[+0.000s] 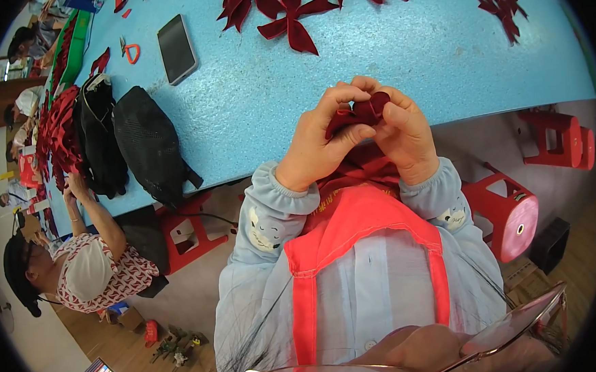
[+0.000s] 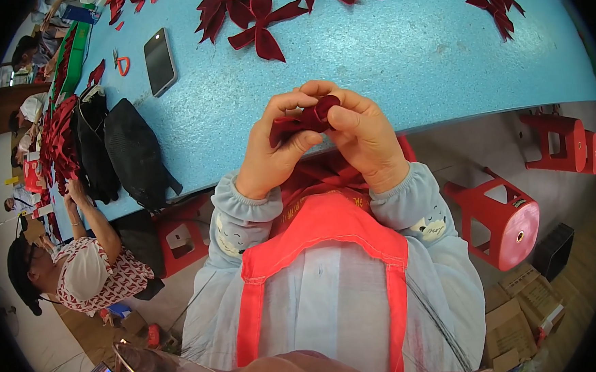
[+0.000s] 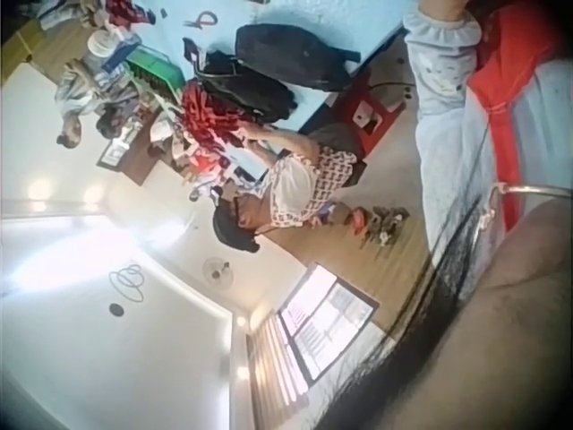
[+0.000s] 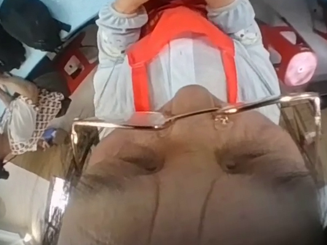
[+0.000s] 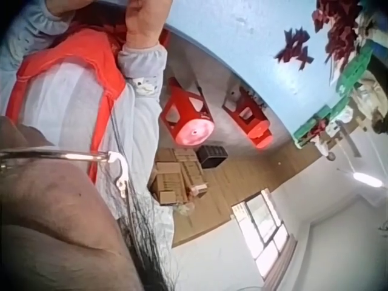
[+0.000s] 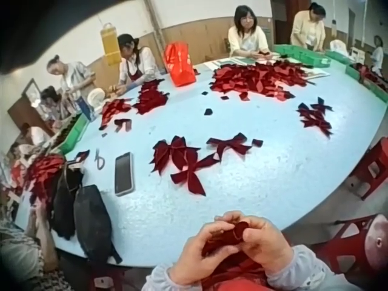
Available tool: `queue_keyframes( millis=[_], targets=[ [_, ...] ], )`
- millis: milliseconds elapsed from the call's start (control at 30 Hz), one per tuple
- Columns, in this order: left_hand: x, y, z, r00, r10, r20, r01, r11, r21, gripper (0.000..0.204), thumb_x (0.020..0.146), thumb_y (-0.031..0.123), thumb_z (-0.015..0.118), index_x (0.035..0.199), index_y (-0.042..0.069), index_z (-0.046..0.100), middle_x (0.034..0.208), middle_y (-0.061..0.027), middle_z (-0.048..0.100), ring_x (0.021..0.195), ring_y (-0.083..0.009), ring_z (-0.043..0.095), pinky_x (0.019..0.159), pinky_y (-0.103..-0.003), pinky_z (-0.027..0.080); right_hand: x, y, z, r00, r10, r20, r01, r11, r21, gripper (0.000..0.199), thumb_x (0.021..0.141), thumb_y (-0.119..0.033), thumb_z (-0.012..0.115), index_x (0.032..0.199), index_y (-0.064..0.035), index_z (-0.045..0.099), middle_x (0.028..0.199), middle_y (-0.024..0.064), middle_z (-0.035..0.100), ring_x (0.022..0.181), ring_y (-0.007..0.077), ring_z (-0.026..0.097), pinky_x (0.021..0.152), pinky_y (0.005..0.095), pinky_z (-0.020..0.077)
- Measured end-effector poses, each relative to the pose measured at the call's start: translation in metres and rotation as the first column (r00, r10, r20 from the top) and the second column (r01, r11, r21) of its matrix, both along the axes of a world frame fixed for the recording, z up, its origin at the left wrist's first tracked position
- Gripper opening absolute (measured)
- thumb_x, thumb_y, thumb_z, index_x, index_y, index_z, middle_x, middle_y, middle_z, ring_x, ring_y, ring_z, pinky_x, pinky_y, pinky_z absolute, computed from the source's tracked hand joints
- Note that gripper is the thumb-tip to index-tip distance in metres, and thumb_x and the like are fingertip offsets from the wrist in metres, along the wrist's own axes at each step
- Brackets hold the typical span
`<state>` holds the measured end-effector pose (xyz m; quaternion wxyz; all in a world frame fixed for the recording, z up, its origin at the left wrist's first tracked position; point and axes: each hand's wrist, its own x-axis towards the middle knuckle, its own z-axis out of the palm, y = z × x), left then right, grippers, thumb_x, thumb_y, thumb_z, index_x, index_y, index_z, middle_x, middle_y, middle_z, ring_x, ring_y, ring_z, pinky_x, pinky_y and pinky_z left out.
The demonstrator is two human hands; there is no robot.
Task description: Assembling red decorative bows from fabric strips and securing them with adhesive.
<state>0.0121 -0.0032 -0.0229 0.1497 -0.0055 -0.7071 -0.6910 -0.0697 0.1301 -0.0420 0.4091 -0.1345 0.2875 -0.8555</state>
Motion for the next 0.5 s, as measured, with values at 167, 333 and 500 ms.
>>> queue_keyframes(
  millis=[167,333,500],
  targets=[
    [-0.001,0.002,-0.003,0.992,-0.022,0.125,-0.005,0.977,0.212,0.038,0.077,0.011,0.070,0.109,0.006,0.049,0.083,-0.0032,0.058,0.074,-0.0080,0.053,0.066,-0.022,0.044,0.008,0.000,0.001,0.995,-0.094,0.021,0.091,0.989,0.118,0.031,0.085,-0.025,0.060,0.103,-0.0003,0.057,0.112,0.0075,0.053,0.104,0.0178,0.052,0.091,0.0331,0.0407],
    [-0.001,0.003,-0.003,0.985,-0.101,0.139,0.033,0.904,0.426,0.038,0.081,0.017,0.067,0.112,0.005,0.047,0.082,-0.0019,0.057,0.068,-0.0061,0.049,0.058,-0.021,0.041,0.015,-0.005,0.003,0.969,-0.210,0.131,0.193,0.972,0.133,0.028,0.086,-0.029,0.059,0.100,-0.0050,0.057,0.089,0.0006,0.056,0.076,0.0089,0.050,0.066,0.0245,0.0424],
    [0.003,0.006,-0.004,0.972,-0.234,0.024,0.147,0.686,0.712,0.032,0.088,0.022,0.057,0.114,0.005,0.046,0.081,-0.0016,0.056,0.062,-0.0053,0.047,0.052,-0.019,0.038,0.008,-0.005,0.008,0.965,-0.259,0.048,0.250,0.959,0.135,0.021,0.087,-0.030,0.059,0.093,-0.0095,0.057,0.074,-0.0038,0.052,0.056,0.0043,0.037,0.046,0.0198,0.0288]
  ],
)
